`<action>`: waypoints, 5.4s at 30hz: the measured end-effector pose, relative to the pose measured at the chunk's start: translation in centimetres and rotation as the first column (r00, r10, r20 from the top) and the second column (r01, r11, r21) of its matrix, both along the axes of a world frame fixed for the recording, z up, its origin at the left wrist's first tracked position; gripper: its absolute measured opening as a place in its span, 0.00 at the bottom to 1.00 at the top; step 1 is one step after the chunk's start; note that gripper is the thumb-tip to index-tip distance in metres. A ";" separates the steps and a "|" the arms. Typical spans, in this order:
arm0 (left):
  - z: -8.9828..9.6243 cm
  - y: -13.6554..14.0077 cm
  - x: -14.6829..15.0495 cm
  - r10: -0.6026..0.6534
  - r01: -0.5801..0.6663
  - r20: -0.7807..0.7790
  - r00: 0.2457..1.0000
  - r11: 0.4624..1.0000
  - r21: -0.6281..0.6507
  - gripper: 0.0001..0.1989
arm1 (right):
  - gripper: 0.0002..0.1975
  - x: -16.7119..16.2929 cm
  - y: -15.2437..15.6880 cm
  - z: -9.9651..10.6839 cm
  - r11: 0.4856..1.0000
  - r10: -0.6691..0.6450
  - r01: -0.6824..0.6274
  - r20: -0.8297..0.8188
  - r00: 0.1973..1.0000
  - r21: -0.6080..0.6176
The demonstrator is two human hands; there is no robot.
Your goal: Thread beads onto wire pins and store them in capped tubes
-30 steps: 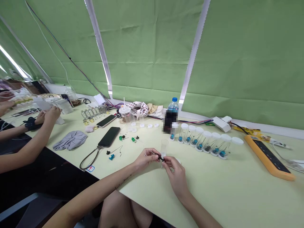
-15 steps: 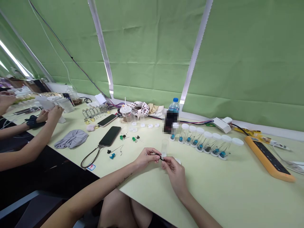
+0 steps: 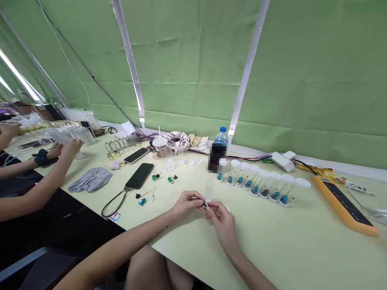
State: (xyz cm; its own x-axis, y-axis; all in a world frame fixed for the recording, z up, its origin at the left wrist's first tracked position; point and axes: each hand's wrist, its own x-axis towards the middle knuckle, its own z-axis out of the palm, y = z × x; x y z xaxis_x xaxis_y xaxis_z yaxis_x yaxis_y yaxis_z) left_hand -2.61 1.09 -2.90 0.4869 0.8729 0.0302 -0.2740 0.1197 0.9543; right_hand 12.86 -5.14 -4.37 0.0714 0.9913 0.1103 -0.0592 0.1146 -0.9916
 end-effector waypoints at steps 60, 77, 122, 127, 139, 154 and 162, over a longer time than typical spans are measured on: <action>-0.3 0.1 -0.1 -0.076 0.076 -0.007 0.997 0.997 -0.016 0.20 | 0.18 -0.1 -0.5 0.1 0.998 -0.039 0.041 0.052 0.998 -0.045; -0.4 0.0 0.1 -0.060 0.060 -0.001 0.998 0.998 0.004 0.19 | 0.17 0.4 -0.3 -0.5 0.999 -0.029 0.031 0.077 0.997 -0.023; -0.2 -0.1 -0.1 -0.122 0.120 0.083 0.989 0.992 0.034 0.16 | 0.16 0.3 -0.3 -0.4 0.998 -0.058 0.059 0.075 0.996 -0.014; -0.4 0.0 0.0 -0.102 0.099 0.080 0.992 0.994 0.040 0.17 | 0.17 0.3 -0.1 -0.7 0.999 -0.048 0.049 0.039 0.998 -0.016; -0.1 0.0 0.0 -0.073 0.073 0.073 0.995 0.997 0.001 0.19 | 0.18 0.1 -0.3 -0.3 0.999 -0.041 0.040 0.057 0.998 0.023; 0.5 -0.3 -0.1 -0.108 0.108 0.072 0.992 0.994 -0.007 0.18 | 0.18 0.2 -0.4 -0.2 0.999 -0.037 0.038 0.060 0.998 -0.012; 0.2 -0.4 -0.1 -0.075 0.075 0.021 0.997 0.997 0.002 0.19 | 0.17 0.4 -0.4 0.0 0.998 -0.050 0.045 0.126 0.991 0.041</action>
